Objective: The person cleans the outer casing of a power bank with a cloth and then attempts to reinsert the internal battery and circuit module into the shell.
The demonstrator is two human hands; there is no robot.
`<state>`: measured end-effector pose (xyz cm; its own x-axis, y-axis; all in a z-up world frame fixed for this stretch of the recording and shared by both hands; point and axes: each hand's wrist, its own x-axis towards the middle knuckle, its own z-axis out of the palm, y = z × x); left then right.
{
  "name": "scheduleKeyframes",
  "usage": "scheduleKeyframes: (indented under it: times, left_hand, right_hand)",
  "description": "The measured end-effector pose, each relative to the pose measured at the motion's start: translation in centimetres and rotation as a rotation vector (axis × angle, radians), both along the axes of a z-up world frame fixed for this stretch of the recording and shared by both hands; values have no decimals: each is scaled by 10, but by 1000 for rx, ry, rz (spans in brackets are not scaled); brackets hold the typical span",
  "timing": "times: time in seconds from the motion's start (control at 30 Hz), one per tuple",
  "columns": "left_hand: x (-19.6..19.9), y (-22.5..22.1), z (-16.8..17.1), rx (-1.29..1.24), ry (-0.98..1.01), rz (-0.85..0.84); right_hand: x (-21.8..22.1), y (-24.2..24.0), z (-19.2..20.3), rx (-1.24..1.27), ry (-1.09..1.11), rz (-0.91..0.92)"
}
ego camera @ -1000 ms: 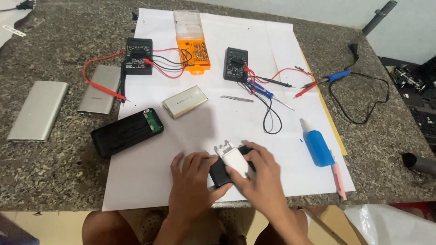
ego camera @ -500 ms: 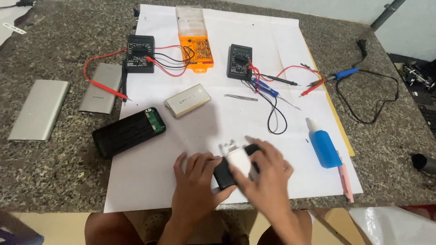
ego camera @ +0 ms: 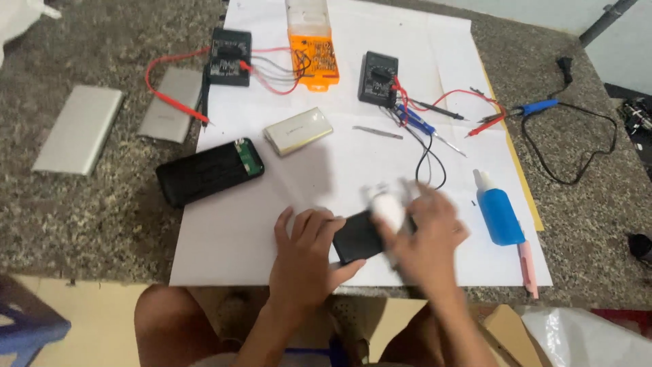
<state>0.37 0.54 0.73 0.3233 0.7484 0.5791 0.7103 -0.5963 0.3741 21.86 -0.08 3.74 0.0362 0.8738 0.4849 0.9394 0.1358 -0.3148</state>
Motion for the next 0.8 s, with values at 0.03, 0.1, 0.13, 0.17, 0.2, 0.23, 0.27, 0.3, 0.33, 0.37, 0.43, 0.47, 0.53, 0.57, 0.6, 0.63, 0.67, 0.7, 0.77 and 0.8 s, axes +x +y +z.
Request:
scheduleKeyframes:
  times: [0.03, 0.1, 0.13, 0.17, 0.2, 0.23, 0.27, 0.3, 0.33, 0.37, 0.43, 0.47, 0.53, 0.57, 0.6, 0.63, 0.67, 0.7, 0.77, 0.8]
  left_hand:
    - [0, -3, 1, -11, -5, 8]
    - [0, -1, 3, -8, 9, -3]
    - [2, -1, 3, -22, 9, -5]
    - [4, -2, 2, -1, 1, 23]
    - [6, 1, 1, 27, -6, 51]
    - [5, 0, -2, 20, -5, 50]
    - [5, 0, -5, 29, -5, 56]
    - [4, -1, -7, 38, -5, 62]
    - [5, -1, -6, 38, -6, 62]
    - [5, -1, -5, 29, -16, 51]
    - [5, -4, -4, 18, -27, 37]
    - [5, -3, -4, 14, -25, 35]
    - [5, -1, -3, 18, -24, 32]
    - [5, 1, -3, 26, -24, 41]
    - [6, -1, -4, 29, -22, 47]
    - [7, -1, -4, 30, -22, 44]
    - [7, -1, -3, 25, -14, 55]
    - [6, 0, -3, 19, -6, 67]
    - [7, -2, -5, 25, 2, 73]
    - [7, -4, -8, 30, 4, 85]
  right_hand:
    - [0, -1, 3, -11, -5, 8]
    - [-1, 6, 9, -208, 78, -286]
    - [-7, 5, 6, -222, 77, -288]
    - [-12, 4, 4, -182, 130, -251]
    - [-17, 6, 1, -134, 185, -213]
    - [-34, -2, 11, -141, 185, -214]
    - [-49, -11, 21, -184, 244, -193]
    - [-65, -18, 32, -226, 304, -171]
    - [-53, -16, 26, -225, 302, -171]
    - [-41, -14, 20, -209, 230, -154]
    - [-19, -12, 13, -193, 156, -140]
    - [-8, -7, 12, -186, 128, -201]
    - [0, 3, 5, -172, 99, -263]
    - [-2, 8, -1, -141, 107, -262]
    - [-4, 11, -9, -115, 116, -264]
    - [-22, 7, 0, -113, 117, -268]
    - [-41, 4, 8, -133, 225, -189]
    - [-60, 1, 17, -152, 333, -110]
    - [-54, -4, 13, -174, 294, -117]
    - [-52, -7, 11, -198, 249, -121]
